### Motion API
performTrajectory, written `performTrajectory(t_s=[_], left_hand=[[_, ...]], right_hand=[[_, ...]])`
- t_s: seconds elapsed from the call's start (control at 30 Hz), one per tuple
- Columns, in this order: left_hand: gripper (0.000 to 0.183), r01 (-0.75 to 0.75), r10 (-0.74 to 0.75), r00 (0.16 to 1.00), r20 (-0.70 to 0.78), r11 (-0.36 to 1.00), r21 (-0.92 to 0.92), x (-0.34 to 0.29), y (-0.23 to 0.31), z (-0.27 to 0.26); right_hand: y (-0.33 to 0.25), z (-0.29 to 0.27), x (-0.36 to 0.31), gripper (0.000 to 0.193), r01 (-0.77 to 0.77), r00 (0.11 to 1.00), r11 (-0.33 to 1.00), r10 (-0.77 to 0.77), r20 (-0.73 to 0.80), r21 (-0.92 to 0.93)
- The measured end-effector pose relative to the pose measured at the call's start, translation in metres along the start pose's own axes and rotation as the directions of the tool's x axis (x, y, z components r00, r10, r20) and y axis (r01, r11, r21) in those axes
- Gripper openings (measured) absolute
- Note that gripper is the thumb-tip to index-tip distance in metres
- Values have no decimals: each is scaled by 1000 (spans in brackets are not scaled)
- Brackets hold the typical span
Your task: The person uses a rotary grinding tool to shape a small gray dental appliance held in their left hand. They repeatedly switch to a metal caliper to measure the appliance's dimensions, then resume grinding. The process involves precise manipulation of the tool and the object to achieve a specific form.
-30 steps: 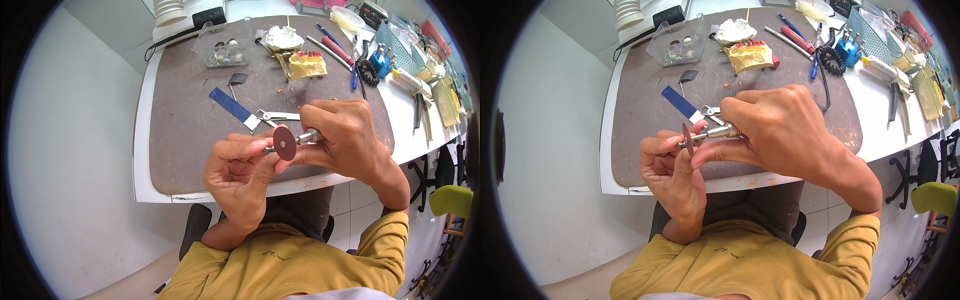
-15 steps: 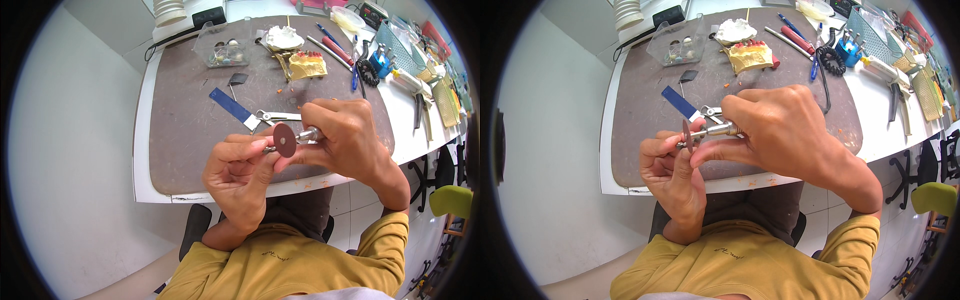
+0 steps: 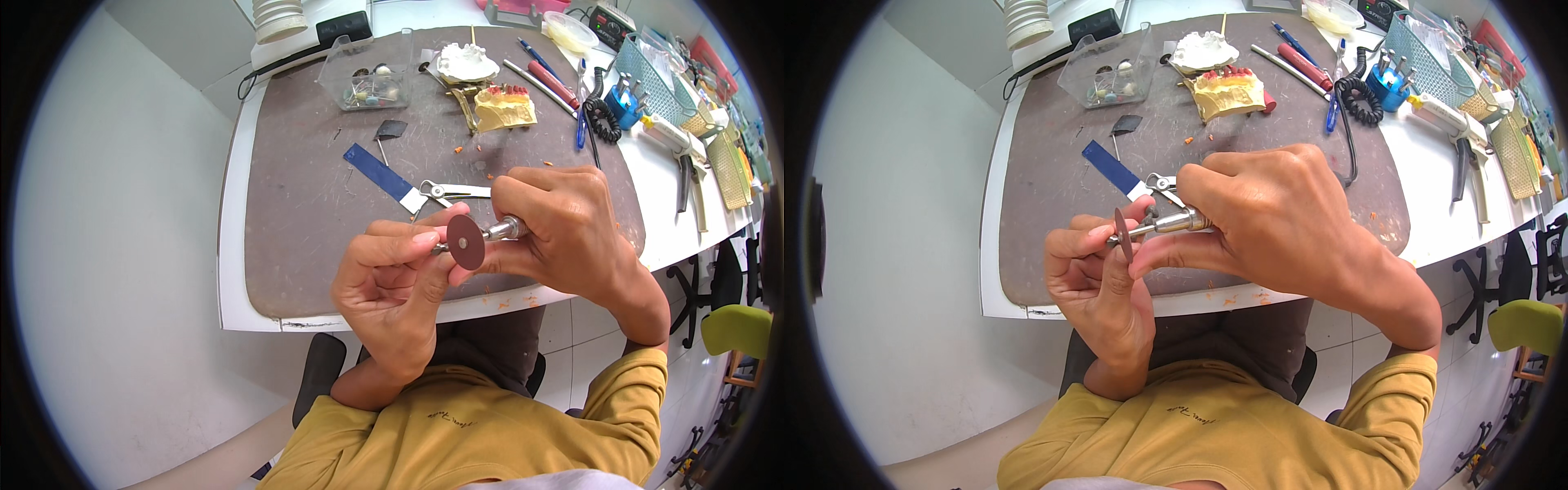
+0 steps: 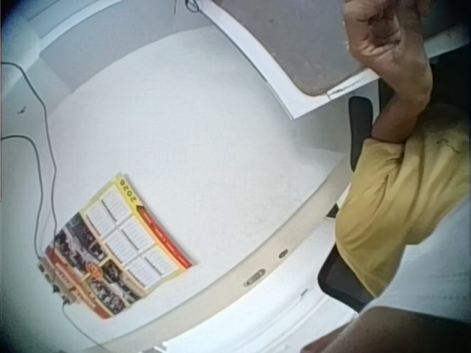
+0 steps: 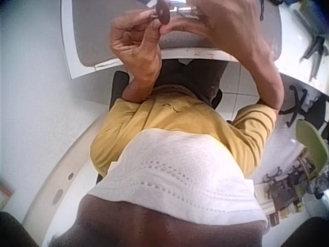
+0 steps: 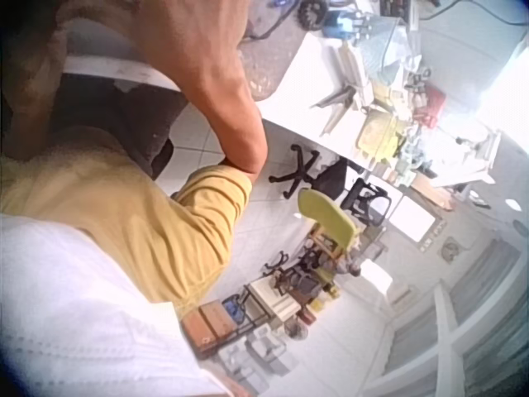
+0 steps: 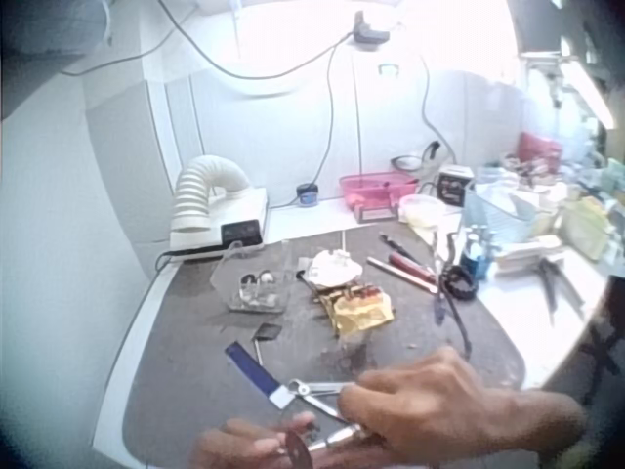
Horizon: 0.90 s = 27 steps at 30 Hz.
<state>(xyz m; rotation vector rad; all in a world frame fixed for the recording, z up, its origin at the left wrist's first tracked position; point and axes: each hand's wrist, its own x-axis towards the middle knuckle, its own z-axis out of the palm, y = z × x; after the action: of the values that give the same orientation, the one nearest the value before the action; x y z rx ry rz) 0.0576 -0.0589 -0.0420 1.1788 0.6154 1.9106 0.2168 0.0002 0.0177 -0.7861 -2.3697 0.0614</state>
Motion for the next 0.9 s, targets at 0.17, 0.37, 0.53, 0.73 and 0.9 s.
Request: performTrajectory(t_s=[0.17, 0.37, 0.53, 0.73, 0.9], left_hand=[[19, -5, 5, 1000, -2, 1000, 15, 0, 1, 0], [19, 2, -2, 1000, 19, 1000, -17, -1, 0, -1], [20, -32, 35, 999, 39, 997, -73, 1, -2, -2], [18, -24, 24, 1000, 8, 1000, 6, 0, 0, 0], [17, -22, 22, 1000, 0, 999, 27, -1, 1, 0]], right_hand=[[-1, -2, 0, 54, -22, 1000, 1000, 22, 1, -2], [0, 1, 0, 54, 6, 1000, 1000, -5, -4, 24], [0, 0, -1, 55, -23, 1000, 1000, 23, 5, -10], [0, 0, 0, 55, -8, 1000, 1000, 8, 3, -6], [-1, 1, 0, 54, 1, 1000, 1000, -1, 5, 12]])
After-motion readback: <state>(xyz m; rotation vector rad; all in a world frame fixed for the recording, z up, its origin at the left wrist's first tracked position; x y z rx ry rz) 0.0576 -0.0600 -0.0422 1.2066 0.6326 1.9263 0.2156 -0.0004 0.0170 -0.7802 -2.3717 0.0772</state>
